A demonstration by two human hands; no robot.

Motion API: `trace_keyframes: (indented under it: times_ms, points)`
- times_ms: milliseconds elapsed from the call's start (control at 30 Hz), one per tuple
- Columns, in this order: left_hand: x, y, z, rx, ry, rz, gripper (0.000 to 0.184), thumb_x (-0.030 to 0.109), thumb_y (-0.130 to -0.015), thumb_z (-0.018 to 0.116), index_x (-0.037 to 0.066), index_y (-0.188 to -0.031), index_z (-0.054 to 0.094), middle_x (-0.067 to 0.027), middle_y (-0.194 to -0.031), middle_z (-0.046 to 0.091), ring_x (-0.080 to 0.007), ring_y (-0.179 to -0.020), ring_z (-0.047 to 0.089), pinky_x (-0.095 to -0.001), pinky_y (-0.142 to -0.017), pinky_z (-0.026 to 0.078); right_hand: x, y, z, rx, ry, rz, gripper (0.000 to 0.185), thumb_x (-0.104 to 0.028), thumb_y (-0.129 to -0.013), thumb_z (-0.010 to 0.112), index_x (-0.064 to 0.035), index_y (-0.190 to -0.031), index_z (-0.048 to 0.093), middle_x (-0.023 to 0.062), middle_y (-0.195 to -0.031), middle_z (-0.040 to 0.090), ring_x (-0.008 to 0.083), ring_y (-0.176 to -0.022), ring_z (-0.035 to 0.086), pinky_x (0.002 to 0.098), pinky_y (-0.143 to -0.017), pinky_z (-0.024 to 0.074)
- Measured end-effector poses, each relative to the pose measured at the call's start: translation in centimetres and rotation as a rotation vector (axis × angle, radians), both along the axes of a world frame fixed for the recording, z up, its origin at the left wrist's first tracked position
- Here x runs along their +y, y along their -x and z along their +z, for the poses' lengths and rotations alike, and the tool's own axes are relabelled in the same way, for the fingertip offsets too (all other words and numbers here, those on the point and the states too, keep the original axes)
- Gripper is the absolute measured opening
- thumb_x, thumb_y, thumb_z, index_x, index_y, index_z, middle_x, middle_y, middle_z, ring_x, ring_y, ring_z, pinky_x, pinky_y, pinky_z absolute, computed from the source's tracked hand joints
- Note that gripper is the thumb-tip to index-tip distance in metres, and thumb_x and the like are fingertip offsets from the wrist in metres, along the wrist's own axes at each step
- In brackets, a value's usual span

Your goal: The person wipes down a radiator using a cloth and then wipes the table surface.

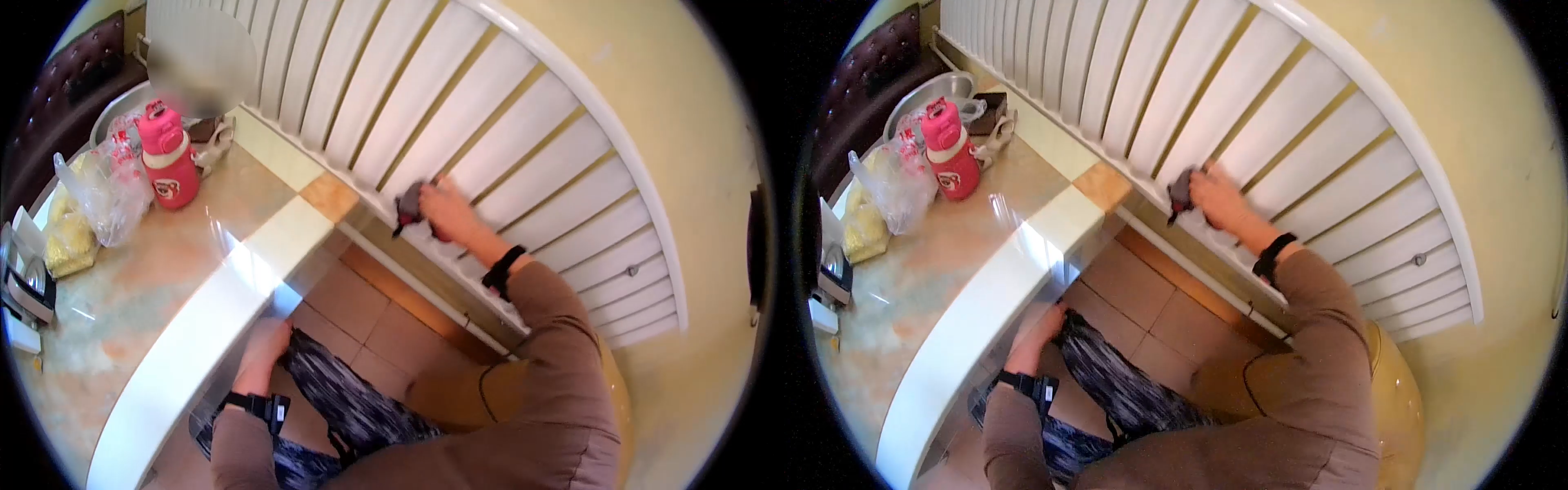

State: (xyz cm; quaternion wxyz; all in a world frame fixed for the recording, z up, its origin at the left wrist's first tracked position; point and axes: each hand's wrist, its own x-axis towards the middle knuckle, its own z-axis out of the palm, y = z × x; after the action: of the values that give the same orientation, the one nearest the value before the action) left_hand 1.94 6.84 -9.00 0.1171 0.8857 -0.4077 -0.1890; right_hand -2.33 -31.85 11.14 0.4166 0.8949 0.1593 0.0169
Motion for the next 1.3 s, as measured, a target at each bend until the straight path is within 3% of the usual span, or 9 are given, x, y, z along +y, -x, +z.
trace_keyframes:
  times_ms: [167, 300, 367, 467, 567, 800, 1033, 1233, 1300]
  points:
    - [-0.3, -0.1, 0.3, 0.03, 0.043, 0.042, 0.024, 0.016, -0.082, 0.047, 0.01, -0.101, 0.062, -0.0195, -0.093, 0.062, -0.0362, -0.086, 0.06, -0.0446, -0.075, 0.047, -4.1, 2.7, 11.3, -0.508, 0.121, 0.313, 0.025, -0.01, -0.075, 0.051, -0.0121, -0.099, 0.057, 0.0051, -0.108, 0.059, 0.0177, -0.106, 0.054, 0.056, -0.094, 0.0309]
    - [-0.4, 0.1, 1.5, 0.079, -0.038, 0.049, 0.027, 0.014, -0.082, 0.051, 0.012, -0.107, 0.06, -0.0174, -0.096, 0.062, -0.0351, -0.088, 0.059, -0.0417, -0.077, 0.046, -3.0, 4.0, 19.6, -0.788, 0.268, 0.09, 0.028, -0.018, -0.076, 0.062, -0.0142, -0.104, 0.059, 0.0036, -0.119, 0.055, 0.0138, -0.115, 0.05, 0.0527, -0.099, 0.026]
    - [0.0, 0.1, 1.5, 0.04, 0.053, 0.002, 0.021, 0.013, -0.083, 0.049, 0.004, -0.099, 0.06, -0.0214, -0.087, 0.062, -0.0372, -0.083, 0.059, -0.0443, -0.072, 0.046, -0.2, 3.8, 21.0, -0.858, 0.17, 0.201, 0.029, -0.018, -0.076, 0.064, -0.0049, -0.102, 0.059, 0.0126, -0.111, 0.056, 0.0319, -0.113, 0.048, 0.0513, -0.098, 0.0295]
    - [0.0, 0.5, 1.3, 0.087, 0.014, 0.097, 0.026, 0.014, -0.08, 0.056, 0.011, -0.106, 0.06, -0.0176, -0.089, 0.061, -0.0345, -0.083, 0.059, -0.0414, -0.074, 0.047, -1.1, 2.5, 16.0, -1.004, 0.013, 0.192, 0.029, -0.012, -0.076, 0.062, -0.0038, -0.104, 0.058, 0.0113, -0.118, 0.052, 0.0352, -0.118, 0.041, 0.0554, -0.099, 0.0254]
    - [0.0, 0.5, 0.9, 0.02, 0.064, 0.039, 0.026, 0.015, -0.079, 0.058, 0.011, -0.104, 0.06, -0.0169, -0.088, 0.061, -0.0338, -0.081, 0.059, -0.041, -0.072, 0.046, -0.9, 2.4, 8.3, -0.749, 0.108, 0.206, 0.024, -0.021, -0.076, 0.06, -0.0138, -0.099, 0.061, 0.0018, -0.113, 0.054, 0.0218, -0.121, 0.041, 0.0492, -0.096, 0.0298]
    - [0.6, 1.1, 2.7, 0.185, 0.081, 0.199, 0.024, 0.013, -0.08, 0.055, 0.007, -0.104, 0.059, -0.0197, -0.09, 0.06, -0.0357, -0.083, 0.058, -0.0424, -0.072, 0.046, -1.9, 1.6, -8.4, -0.065, -0.168, 0.004, 0.026, -0.014, -0.073, 0.053, -0.0088, -0.097, 0.062, 0.005, -0.113, 0.054, 0.0239, -0.123, 0.036, 0.0428, -0.106, 0.0237]
    - [0.5, 0.8, 3.3, 0.086, 0.047, 0.053, 0.019, 0.011, -0.083, 0.048, 0.001, -0.096, 0.059, -0.0212, -0.092, 0.061, -0.0374, -0.086, 0.059, -0.0442, -0.076, 0.045, -1.6, 3.4, -10.0, -0.121, -0.272, 0.106, 0.031, -0.011, -0.074, 0.052, -0.0028, -0.103, 0.059, 0.0104, -0.113, 0.054, 0.0248, -0.121, 0.038, 0.0411, -0.107, 0.0227]
    - [0.3, 0.8, 2.9, 0.097, 0.07, 0.097, 0.021, 0.012, -0.082, 0.051, 0.004, -0.1, 0.059, -0.022, -0.095, 0.06, -0.0378, -0.089, 0.058, -0.0439, -0.078, 0.045, -1.0, 10.9, -10.5, 0.094, -0.529, -0.004, 0.028, -0.015, -0.075, 0.055, -0.0058, -0.101, 0.057, 0.0125, -0.101, 0.06, 0.0288, -0.104, 0.053, 0.0395, -0.088, 0.0413]
    - [0.4, 0.3, 0.3, 0.078, 0.061, 0.063, 0.022, 0.014, -0.081, 0.053, 0.007, -0.102, 0.058, -0.021, -0.095, 0.06, -0.0373, -0.088, 0.058, -0.0445, -0.077, 0.046, 1.2, 12.2, -7.1, 0.416, -0.614, -0.765, 0.024, -0.021, -0.079, 0.055, -0.01, -0.101, 0.055, 0.0149, -0.089, 0.062, 0.0336, -0.083, 0.06, 0.0415, -0.07, 0.0474]
